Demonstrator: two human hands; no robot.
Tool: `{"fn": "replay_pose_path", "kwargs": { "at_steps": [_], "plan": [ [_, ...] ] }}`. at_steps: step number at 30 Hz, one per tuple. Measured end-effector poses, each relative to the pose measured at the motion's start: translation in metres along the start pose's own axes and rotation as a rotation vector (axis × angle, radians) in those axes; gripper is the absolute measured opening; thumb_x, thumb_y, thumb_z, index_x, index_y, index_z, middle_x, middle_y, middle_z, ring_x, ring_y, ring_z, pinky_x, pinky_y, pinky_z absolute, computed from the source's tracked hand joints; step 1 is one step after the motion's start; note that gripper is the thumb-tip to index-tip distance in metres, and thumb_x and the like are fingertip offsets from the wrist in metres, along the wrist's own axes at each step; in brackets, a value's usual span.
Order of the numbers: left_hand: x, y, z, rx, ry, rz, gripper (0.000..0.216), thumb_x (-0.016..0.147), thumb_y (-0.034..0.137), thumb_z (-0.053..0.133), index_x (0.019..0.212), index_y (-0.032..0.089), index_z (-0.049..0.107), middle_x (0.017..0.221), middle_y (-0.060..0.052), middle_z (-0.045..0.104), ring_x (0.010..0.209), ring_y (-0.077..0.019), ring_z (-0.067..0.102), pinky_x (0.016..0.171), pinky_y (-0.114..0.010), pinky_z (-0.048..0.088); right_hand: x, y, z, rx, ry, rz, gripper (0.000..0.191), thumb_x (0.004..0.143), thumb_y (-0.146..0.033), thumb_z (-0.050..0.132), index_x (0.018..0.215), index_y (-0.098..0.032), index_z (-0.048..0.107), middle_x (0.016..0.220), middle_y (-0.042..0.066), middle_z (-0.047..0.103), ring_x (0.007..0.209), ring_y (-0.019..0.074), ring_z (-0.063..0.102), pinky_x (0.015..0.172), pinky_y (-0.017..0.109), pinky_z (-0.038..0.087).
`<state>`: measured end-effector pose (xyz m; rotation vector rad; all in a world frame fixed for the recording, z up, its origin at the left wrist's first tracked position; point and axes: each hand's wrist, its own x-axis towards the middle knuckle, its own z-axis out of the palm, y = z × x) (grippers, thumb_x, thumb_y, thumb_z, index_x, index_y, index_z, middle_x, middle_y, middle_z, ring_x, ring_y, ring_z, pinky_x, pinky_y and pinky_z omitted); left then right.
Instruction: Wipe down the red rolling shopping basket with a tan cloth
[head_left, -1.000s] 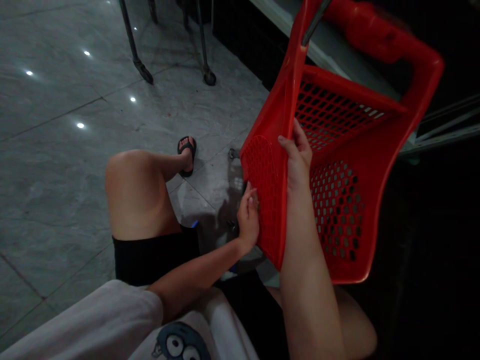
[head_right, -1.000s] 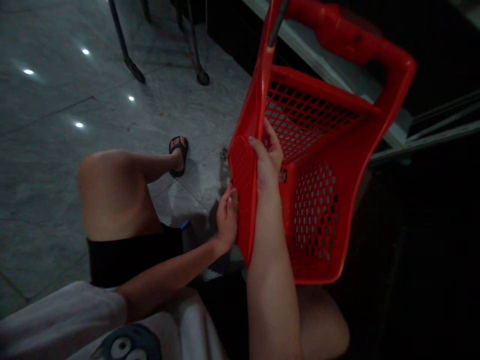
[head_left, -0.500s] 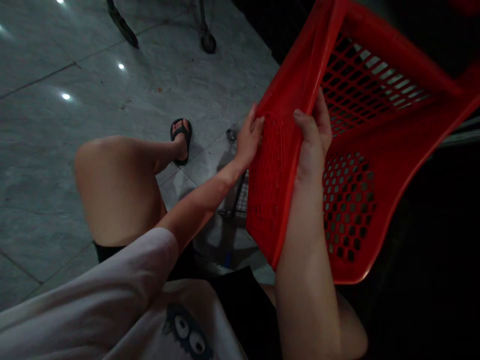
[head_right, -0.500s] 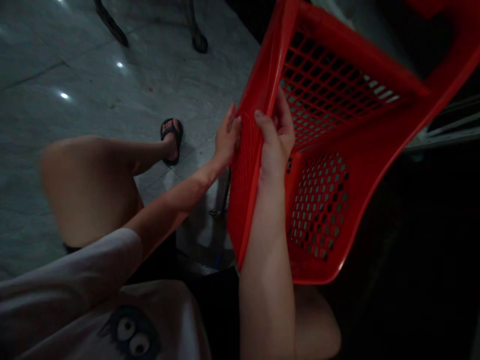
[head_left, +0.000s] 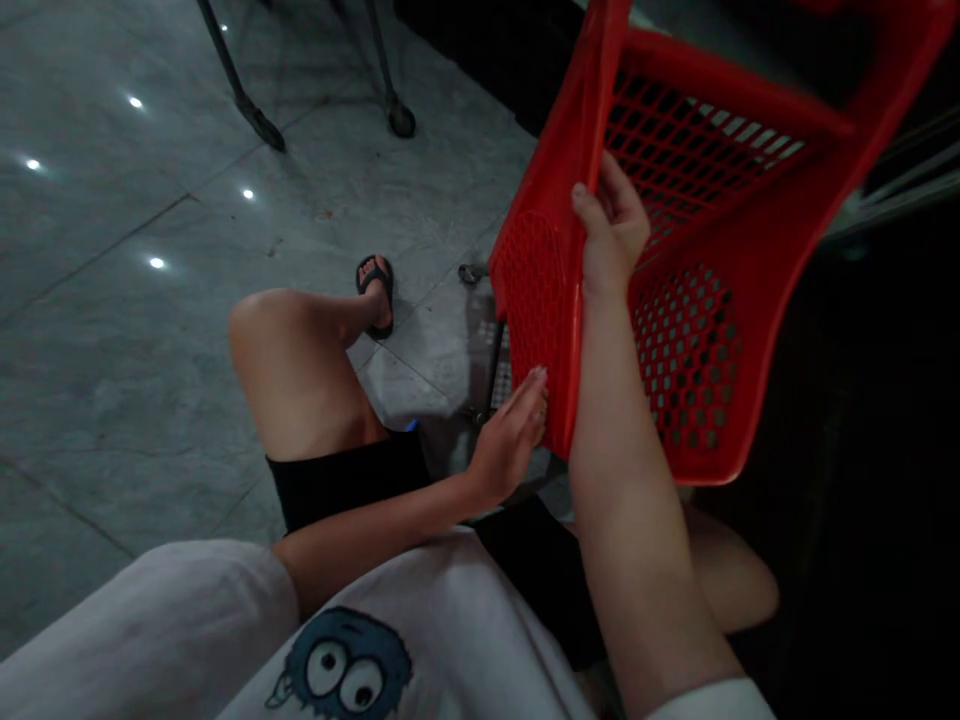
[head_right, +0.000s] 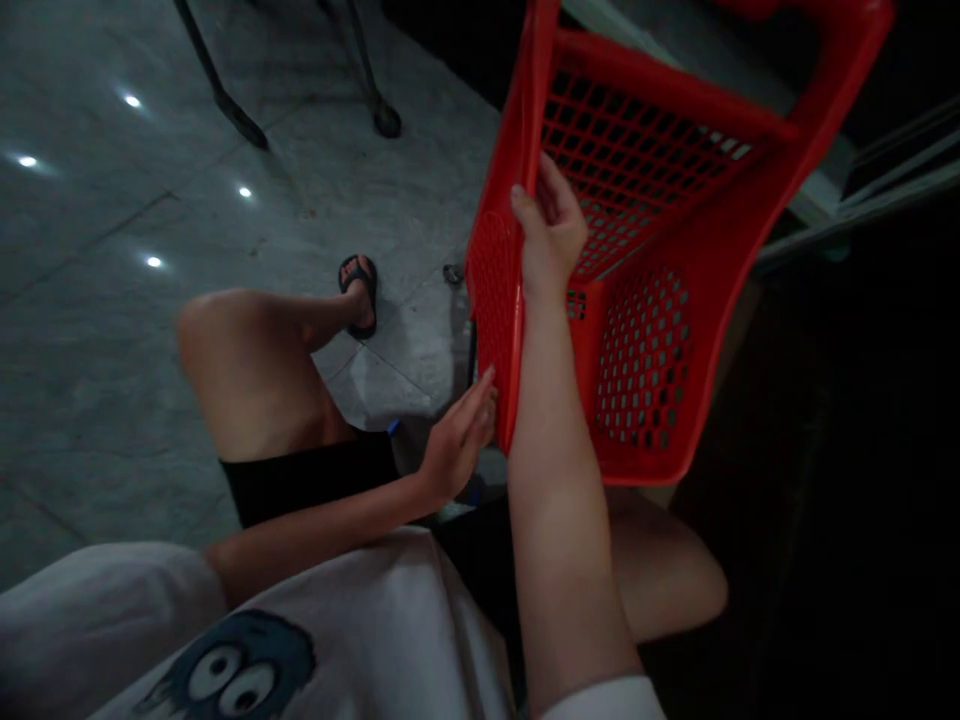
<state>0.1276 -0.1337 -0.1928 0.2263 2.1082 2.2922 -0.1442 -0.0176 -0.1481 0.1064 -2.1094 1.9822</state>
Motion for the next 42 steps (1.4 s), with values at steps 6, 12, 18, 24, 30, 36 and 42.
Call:
{"fn": "replay_pose_path", "kwargs": {
  "at_steps": [6,12,18,24,30,36,42],
  "plan": [
    [0.009,0.056,-0.030,0.162,0.026,0.217,0.052,0.111,0.043,0.038,0.163,0.039,0.041,0.165,0.002,0.049,0.156,-0.0214,0.041,0.134,-0.043,0.031,-0.063,-0.035,0.007,0.038,0.104,0.124,0.048,0.084,-0.060,0.073,0.119,-0.028,0.072,0.136,0.003,0.073,0.142,0.0214,0.058,0.125,0.046,0.044],
    [0.048,0.088,-0.006,0.104,-0.137,0.351,0.055,0.110,0.054,0.034,0.161,0.037,0.039,0.164,-0.002,0.050,0.157,-0.0247,0.041,0.134,-0.045,0.027,-0.223,-0.079,0.002,0.257,0.178,0.258,0.062,0.095,-0.073,0.048,0.127,-0.025,0.071,0.131,0.008,0.074,0.140,0.0229,0.061,0.115,0.047,0.055],
    [0.053,0.097,0.037,0.109,-0.420,0.343,0.057,0.109,0.059,0.029,0.159,0.034,0.042,0.152,-0.005,0.061,0.152,-0.0273,0.047,0.132,-0.051,0.029,-0.269,-0.082,-0.002,0.429,0.494,0.161,0.058,0.091,-0.060,0.059,0.140,-0.030,0.059,0.149,0.005,0.065,0.139,0.0195,0.062,0.114,0.041,0.056],
    [0.070,0.088,0.005,0.497,-0.709,0.520,0.072,0.103,0.065,0.045,0.164,0.027,0.036,0.165,-0.011,0.047,0.156,-0.0316,0.041,0.127,-0.047,0.036,-0.273,-0.061,-0.023,0.412,0.613,0.250,0.040,0.082,-0.035,0.063,0.122,-0.029,0.062,0.120,0.002,0.076,0.102,0.0183,0.074,0.089,0.035,0.063],
    [0.097,0.077,-0.019,1.066,-0.767,0.650,0.061,0.108,0.052,0.025,0.124,0.017,0.072,0.114,-0.017,0.077,0.121,-0.0331,0.064,0.114,-0.051,0.042,-0.280,-0.073,-0.048,-0.301,0.423,0.065,0.029,0.077,-0.013,0.053,0.096,-0.023,0.072,0.112,0.008,0.073,0.109,0.0235,0.069,0.100,0.040,0.058],
    [0.109,0.058,0.011,0.988,-0.507,0.615,0.067,0.110,0.046,0.009,0.144,0.020,0.060,0.121,-0.012,0.076,0.114,-0.0268,0.064,0.109,-0.042,0.040,-0.311,-0.107,-0.017,-0.874,0.315,-0.001,0.035,0.090,-0.015,0.060,0.123,-0.020,0.070,0.132,0.016,0.069,0.119,0.0337,0.064,0.108,0.050,0.054],
    [0.142,0.050,0.020,1.020,-0.469,0.636,0.076,0.108,0.060,0.006,0.138,0.022,0.065,0.112,-0.013,0.076,0.109,-0.0276,0.066,0.106,-0.041,0.040,-0.280,-0.089,-0.024,-1.030,0.244,-0.031,0.038,0.101,-0.015,0.050,0.133,-0.019,0.069,0.133,0.015,0.070,0.122,0.0325,0.062,0.108,0.050,0.055]
  ]
}}
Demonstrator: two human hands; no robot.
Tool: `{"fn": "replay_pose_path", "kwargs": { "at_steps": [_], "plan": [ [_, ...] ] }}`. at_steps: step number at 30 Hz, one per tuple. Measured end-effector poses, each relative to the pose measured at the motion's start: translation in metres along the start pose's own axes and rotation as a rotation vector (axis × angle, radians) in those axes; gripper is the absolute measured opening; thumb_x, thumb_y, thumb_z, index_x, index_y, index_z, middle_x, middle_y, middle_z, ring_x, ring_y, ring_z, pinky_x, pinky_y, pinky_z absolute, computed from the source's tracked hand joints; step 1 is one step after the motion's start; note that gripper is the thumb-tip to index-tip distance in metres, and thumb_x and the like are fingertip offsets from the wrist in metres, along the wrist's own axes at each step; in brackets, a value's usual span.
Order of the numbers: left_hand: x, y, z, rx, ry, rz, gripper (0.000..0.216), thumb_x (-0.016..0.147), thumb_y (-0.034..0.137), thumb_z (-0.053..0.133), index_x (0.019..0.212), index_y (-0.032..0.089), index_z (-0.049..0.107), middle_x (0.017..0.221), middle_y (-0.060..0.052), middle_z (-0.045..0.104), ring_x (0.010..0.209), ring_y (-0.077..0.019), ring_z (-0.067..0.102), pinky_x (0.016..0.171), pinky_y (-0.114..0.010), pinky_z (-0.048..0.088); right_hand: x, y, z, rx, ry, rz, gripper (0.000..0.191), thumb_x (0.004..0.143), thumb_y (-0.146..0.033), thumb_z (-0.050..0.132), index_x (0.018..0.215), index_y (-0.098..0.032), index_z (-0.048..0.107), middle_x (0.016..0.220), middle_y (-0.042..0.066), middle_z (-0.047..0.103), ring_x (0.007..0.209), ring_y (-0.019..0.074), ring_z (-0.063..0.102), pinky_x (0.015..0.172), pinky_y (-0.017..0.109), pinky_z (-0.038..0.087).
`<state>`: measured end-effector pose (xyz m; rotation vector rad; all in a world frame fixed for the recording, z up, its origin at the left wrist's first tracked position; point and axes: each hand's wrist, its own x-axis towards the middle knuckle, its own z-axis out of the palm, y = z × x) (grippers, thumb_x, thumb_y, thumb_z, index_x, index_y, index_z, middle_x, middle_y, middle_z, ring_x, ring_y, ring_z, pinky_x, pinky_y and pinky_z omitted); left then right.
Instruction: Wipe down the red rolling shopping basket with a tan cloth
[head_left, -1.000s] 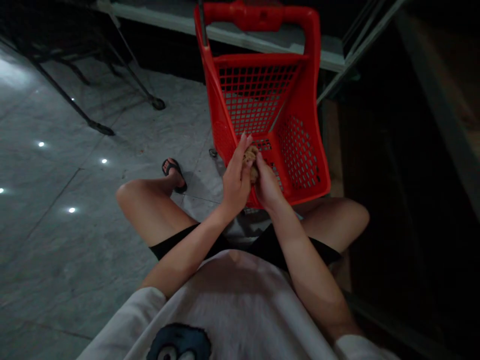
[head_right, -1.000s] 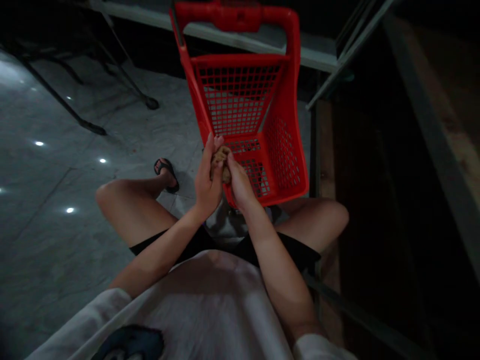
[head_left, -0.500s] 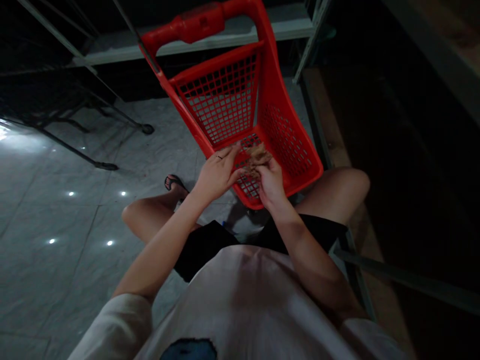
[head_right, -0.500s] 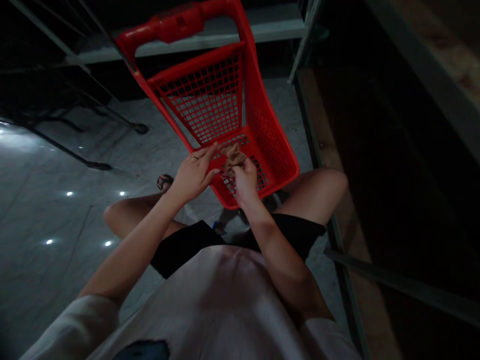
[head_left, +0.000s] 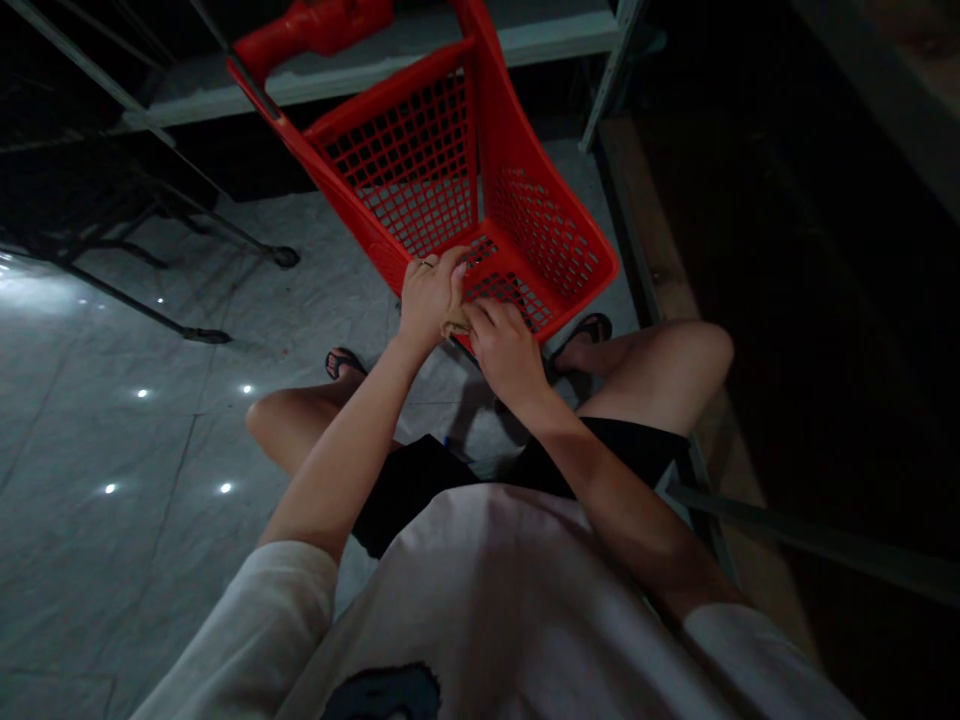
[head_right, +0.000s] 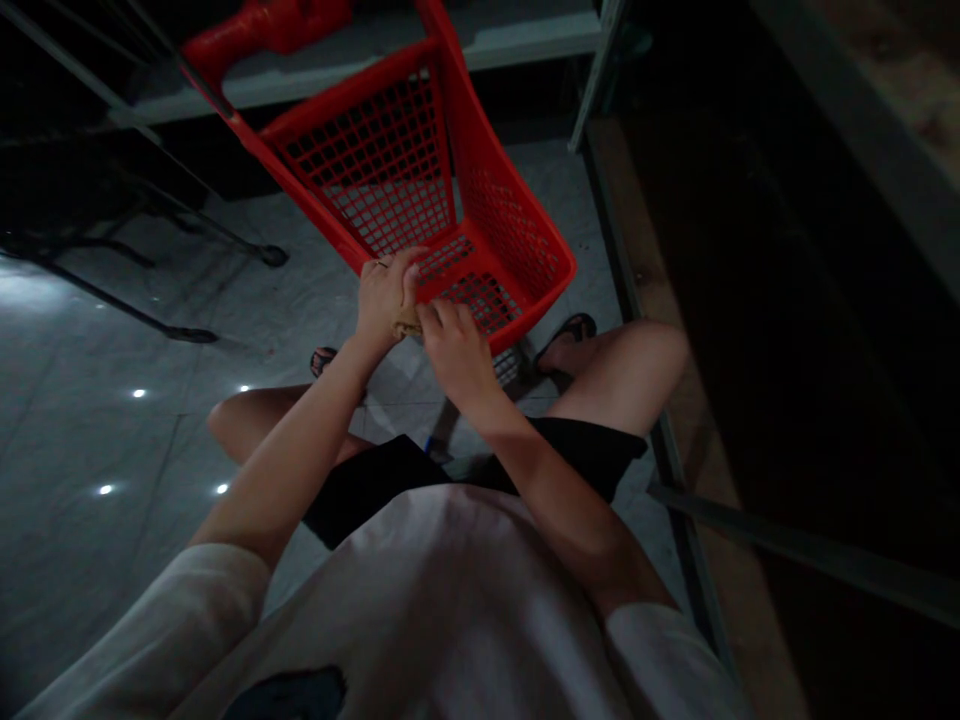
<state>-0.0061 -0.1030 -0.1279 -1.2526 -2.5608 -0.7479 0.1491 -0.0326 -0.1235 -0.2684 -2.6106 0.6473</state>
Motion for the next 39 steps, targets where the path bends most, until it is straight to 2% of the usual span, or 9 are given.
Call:
{"fn": "replay_pose_path", "kwargs": {
  "at_steps": [5,10,14,19,23,26,29,35,39],
  "plan": [
    [0.019,-0.016,-0.004,0.039,-0.061,0.010,0.070,0.108,0.060,0.016,0.129,0.020,0.068,0.112,-0.018,0.076,0.117,-0.0334,0.063,0.112,-0.048,0.036,-0.018,0.065,-0.012,0.058,0.012,-0.189,0.038,0.102,-0.016,0.053,0.134,-0.024,0.071,0.138,0.010,0.070,0.138,0.0297,0.054,0.121,0.054,0.047],
    [0.030,-0.022,0.003,0.023,-0.054,-0.019,0.066,0.108,0.059,0.019,0.119,0.019,0.070,0.105,-0.019,0.077,0.123,-0.0368,0.059,0.115,-0.054,0.033,-0.026,0.126,-0.012,0.152,0.271,-0.006,0.040,0.098,-0.013,0.050,0.124,-0.027,0.077,0.128,0.009,0.074,0.130,0.0297,0.060,0.116,0.061,0.050],
    [0.032,-0.020,0.000,0.067,-0.071,-0.023,0.064,0.108,0.057,0.021,0.113,0.018,0.072,0.102,-0.019,0.077,0.119,-0.0373,0.063,0.113,-0.055,0.035,0.004,0.098,0.009,0.248,0.447,0.099,0.045,0.097,-0.013,0.046,0.128,-0.029,0.076,0.133,0.009,0.072,0.133,0.0277,0.060,0.121,0.059,0.045],
    [0.032,-0.013,-0.014,0.242,-0.150,0.000,0.067,0.108,0.047,0.018,0.107,0.015,0.077,0.096,-0.023,0.077,0.107,-0.0384,0.069,0.101,-0.054,0.043,0.026,0.036,0.034,0.265,0.197,-0.085,0.041,0.103,-0.020,0.048,0.131,-0.034,0.074,0.138,0.004,0.073,0.134,0.0259,0.063,0.121,0.053,0.048],
    [0.035,-0.010,-0.020,0.344,-0.239,0.079,0.073,0.108,0.043,0.016,0.099,0.010,0.080,0.092,-0.026,0.078,0.096,-0.0392,0.073,0.092,-0.055,0.046,0.014,0.056,0.035,0.231,0.152,-0.164,0.034,0.103,-0.028,0.054,0.129,-0.032,0.076,0.136,0.006,0.074,0.129,0.0292,0.067,0.117,0.055,0.053],
    [0.042,-0.008,-0.019,0.398,-0.305,0.077,0.073,0.108,0.042,0.020,0.095,0.008,0.082,0.089,-0.025,0.079,0.092,-0.0381,0.076,0.091,-0.053,0.047,-0.002,0.084,0.032,0.215,0.293,-0.201,0.032,0.100,-0.027,0.060,0.127,-0.032,0.077,0.127,0.006,0.078,0.126,0.0296,0.069,0.114,0.057,0.056],
    [0.051,-0.004,-0.015,0.445,-0.307,0.021,0.071,0.108,0.039,0.021,0.099,0.006,0.083,0.091,-0.024,0.080,0.093,-0.0372,0.077,0.091,-0.052,0.047,-0.010,0.091,0.038,0.178,0.490,-0.206,0.035,0.099,-0.020,0.061,0.128,-0.032,0.076,0.126,0.007,0.078,0.126,0.0286,0.068,0.112,0.056,0.058],
    [0.070,-0.002,-0.012,0.485,-0.329,0.000,0.070,0.108,0.033,0.017,0.108,0.001,0.080,0.099,-0.028,0.079,0.101,-0.0398,0.076,0.091,-0.051,0.044,0.030,0.069,0.066,0.023,0.496,-0.398,0.032,0.101,-0.014,0.061,0.126,-0.026,0.075,0.128,0.006,0.076,0.130,0.0226,0.066,0.115,0.044,0.059],
    [0.077,-0.006,-0.015,0.497,-0.373,0.029,0.068,0.108,0.030,0.017,0.110,0.001,0.078,0.100,-0.027,0.079,0.101,-0.0393,0.077,0.090,-0.049,0.044,0.048,0.082,0.067,-0.013,0.515,-0.432,0.029,0.098,-0.015,0.066,0.122,-0.026,0.078,0.127,0.007,0.078,0.125,0.0243,0.070,0.108,0.043,0.064]
  ]
}}
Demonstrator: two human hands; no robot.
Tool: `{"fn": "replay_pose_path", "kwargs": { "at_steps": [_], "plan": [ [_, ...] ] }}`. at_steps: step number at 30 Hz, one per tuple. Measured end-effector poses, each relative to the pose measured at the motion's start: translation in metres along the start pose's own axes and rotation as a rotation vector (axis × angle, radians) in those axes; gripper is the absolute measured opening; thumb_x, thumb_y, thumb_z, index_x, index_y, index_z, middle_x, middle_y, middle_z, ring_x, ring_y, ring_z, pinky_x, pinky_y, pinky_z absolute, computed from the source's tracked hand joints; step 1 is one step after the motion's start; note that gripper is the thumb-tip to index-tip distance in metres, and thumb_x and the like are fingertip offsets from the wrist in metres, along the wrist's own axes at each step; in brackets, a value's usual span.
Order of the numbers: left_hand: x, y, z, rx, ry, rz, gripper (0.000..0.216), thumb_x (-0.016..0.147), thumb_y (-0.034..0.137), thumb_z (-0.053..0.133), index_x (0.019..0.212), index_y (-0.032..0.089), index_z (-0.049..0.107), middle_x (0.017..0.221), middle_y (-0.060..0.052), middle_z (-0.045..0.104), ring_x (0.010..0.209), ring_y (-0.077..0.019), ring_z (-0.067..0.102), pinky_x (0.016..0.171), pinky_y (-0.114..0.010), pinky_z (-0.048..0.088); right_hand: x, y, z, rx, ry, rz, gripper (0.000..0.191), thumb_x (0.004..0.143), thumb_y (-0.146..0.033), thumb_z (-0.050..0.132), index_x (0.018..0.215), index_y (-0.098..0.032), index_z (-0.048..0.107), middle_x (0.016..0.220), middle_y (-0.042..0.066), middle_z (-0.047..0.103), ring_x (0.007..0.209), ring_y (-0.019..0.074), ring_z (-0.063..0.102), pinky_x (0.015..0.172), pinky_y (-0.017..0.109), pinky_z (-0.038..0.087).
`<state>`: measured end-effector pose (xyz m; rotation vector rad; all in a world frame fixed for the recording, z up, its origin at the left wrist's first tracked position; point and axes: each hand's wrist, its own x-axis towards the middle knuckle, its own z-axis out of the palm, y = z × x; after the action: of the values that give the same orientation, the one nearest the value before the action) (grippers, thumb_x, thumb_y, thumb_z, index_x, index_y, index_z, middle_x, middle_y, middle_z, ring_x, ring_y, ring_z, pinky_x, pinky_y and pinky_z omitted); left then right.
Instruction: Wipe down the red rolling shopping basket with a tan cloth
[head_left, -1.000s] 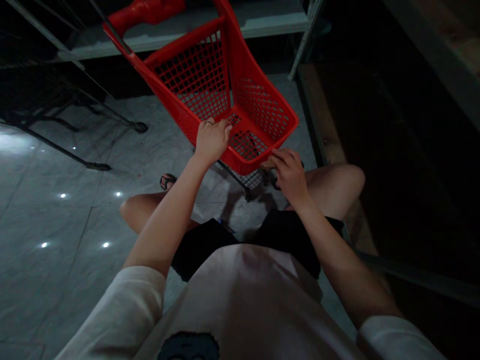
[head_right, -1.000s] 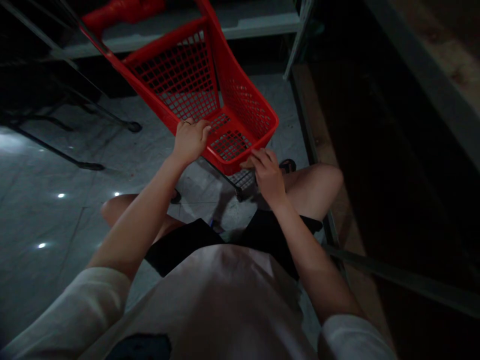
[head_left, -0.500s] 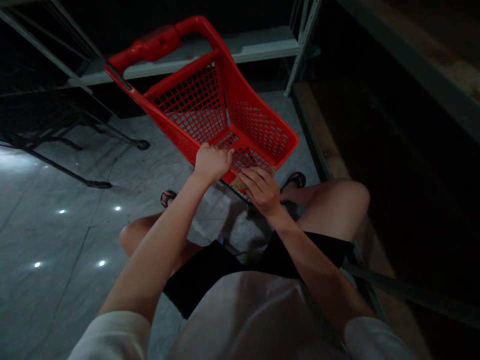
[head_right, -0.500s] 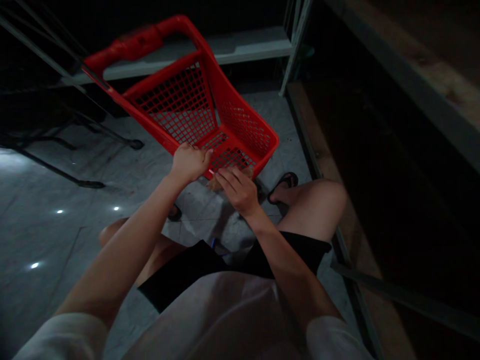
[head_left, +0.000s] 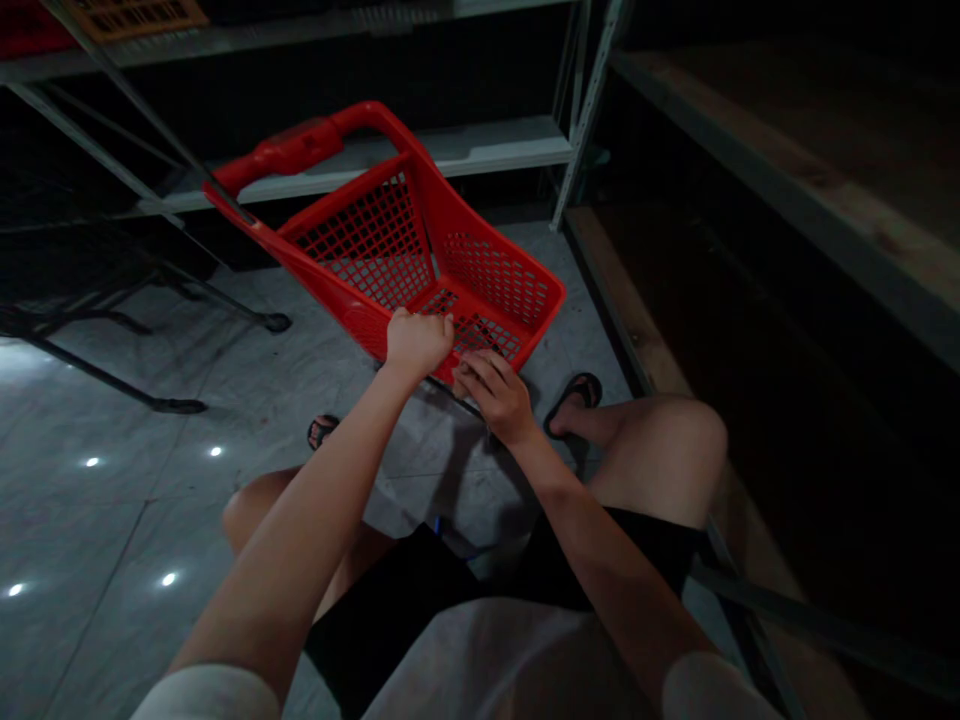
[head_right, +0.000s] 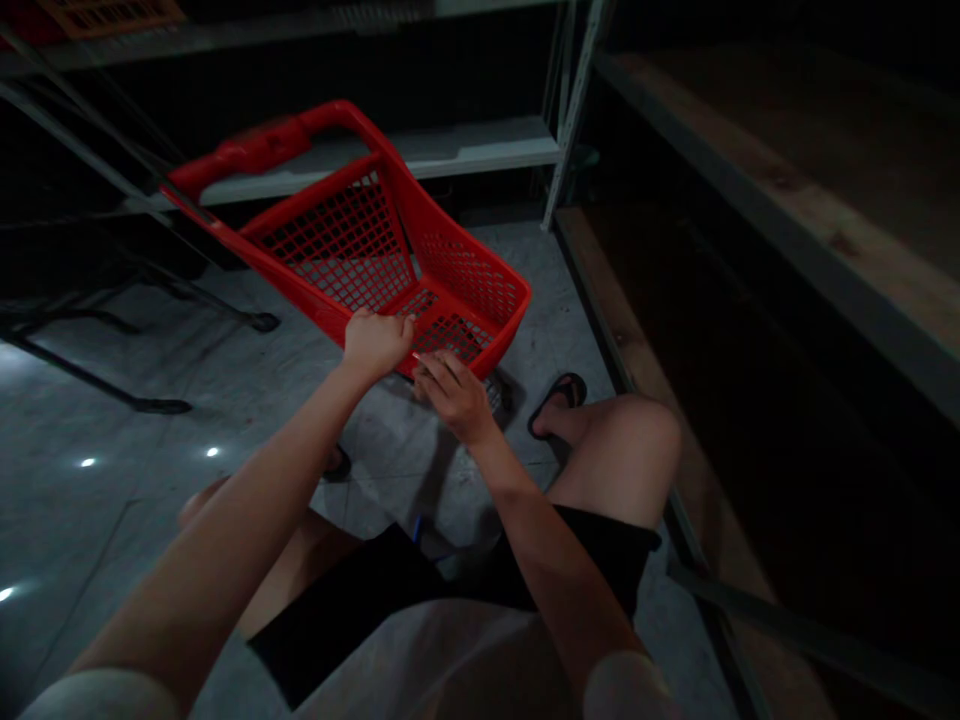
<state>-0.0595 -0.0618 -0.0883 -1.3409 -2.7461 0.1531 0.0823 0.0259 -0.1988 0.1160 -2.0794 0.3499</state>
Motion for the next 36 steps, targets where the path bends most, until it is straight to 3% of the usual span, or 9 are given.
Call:
{"fn": "replay_pose_path", "kwargs": {
  "at_steps": [6,10,14,19,23,27,30,32,36],
  "plan": [
    [-0.002,-0.005,0.007,-0.012,0.049,-0.042,0.071,0.109,0.036,0.018,0.101,0.004,0.081,0.093,-0.026,0.079,0.094,-0.0383,0.077,0.088,-0.050,0.045,-0.019,0.023,-0.024,0.025,-0.016,-0.064,0.040,0.096,-0.013,0.069,0.130,-0.032,0.074,0.132,0.005,0.076,0.127,0.0248,0.069,0.106,0.043,0.066],
    [-0.004,-0.006,0.010,-0.020,0.029,-0.034,0.073,0.109,0.038,0.017,0.101,0.005,0.081,0.092,-0.025,0.079,0.093,-0.0386,0.076,0.086,-0.049,0.044,-0.029,0.033,-0.036,0.084,-0.059,-0.035,0.031,0.098,-0.016,0.066,0.122,-0.033,0.078,0.130,0.002,0.077,0.128,0.0227,0.069,0.105,0.042,0.066],
    [-0.006,-0.009,0.006,-0.005,0.029,-0.015,0.068,0.110,0.040,0.020,0.105,0.009,0.080,0.096,-0.023,0.079,0.098,-0.0376,0.074,0.088,-0.048,0.044,-0.044,0.040,-0.041,0.186,-0.059,0.146,0.019,0.098,-0.023,0.068,0.107,-0.033,0.082,0.124,0.003,0.078,0.124,0.0238,0.071,0.106,0.043,0.065],
    [-0.015,-0.004,-0.009,0.035,-0.027,0.078,0.060,0.112,0.040,0.022,0.113,0.012,0.075,0.099,-0.019,0.079,0.102,-0.0327,0.074,0.095,-0.045,0.045,-0.062,0.042,-0.028,0.150,0.229,0.519,0.022,0.094,-0.022,0.067,0.106,-0.029,0.084,0.128,0.008,0.073,0.120,0.0250,0.070,0.107,0.048,0.061],
    [-0.017,0.025,-0.017,0.057,-0.170,0.251,0.064,0.112,0.051,0.022,0.117,0.019,0.076,0.097,-0.014,0.081,0.096,-0.0298,0.077,0.091,-0.040,0.049,-0.043,0.065,-0.006,0.230,0.425,0.901,0.036,0.093,-0.016,0.055,0.116,-0.025,0.082,0.133,0.010,0.071,0.126,0.0229,0.068,0.115,0.046,0.055],
    [-0.011,0.051,-0.014,0.056,-0.217,0.260,0.060,0.110,0.059,0.023,0.143,0.033,0.065,0.095,-0.009,0.082,0.092,-0.0309,0.078,0.074,-0.035,0.050,-0.011,0.088,0.011,0.332,0.474,1.030,0.046,0.092,-0.015,0.048,0.127,-0.023,0.077,0.143,0.008,0.069,0.139,0.0208,0.061,0.124,0.048,0.046],
    [-0.007,0.056,-0.013,0.080,-0.223,0.221,0.063,0.111,0.058,0.018,0.143,0.034,0.066,0.094,-0.009,0.082,0.091,-0.0304,0.078,0.072,-0.034,0.050,-0.006,0.065,0.019,0.358,0.491,1.131,0.044,0.097,-0.021,0.048,0.133,-0.024,0.074,0.148,0.007,0.066,0.144,0.0205,0.058,0.126,0.048,0.043],
    [-0.005,0.055,-0.013,0.097,-0.231,0.206,0.064,0.111,0.059,0.017,0.142,0.036,0.068,0.094,-0.010,0.082,0.090,-0.0302,0.078,0.070,-0.033,0.049,-0.012,0.028,0.025,0.395,0.503,1.208,0.041,0.100,-0.029,0.051,0.134,-0.025,0.074,0.150,0.007,0.065,0.143,0.0227,0.059,0.123,0.049,0.046],
    [-0.005,0.052,-0.012,0.141,-0.223,0.171,0.061,0.110,0.059,0.017,0.157,0.039,0.051,0.092,-0.009,0.081,0.085,-0.0284,0.078,0.067,-0.031,0.046,-0.026,-0.052,0.035,0.449,0.484,1.295,0.039,0.103,-0.036,0.054,0.136,-0.026,0.073,0.152,0.009,0.063,0.138,0.0269,0.064,0.116,0.050,0.054]
  ]
}}
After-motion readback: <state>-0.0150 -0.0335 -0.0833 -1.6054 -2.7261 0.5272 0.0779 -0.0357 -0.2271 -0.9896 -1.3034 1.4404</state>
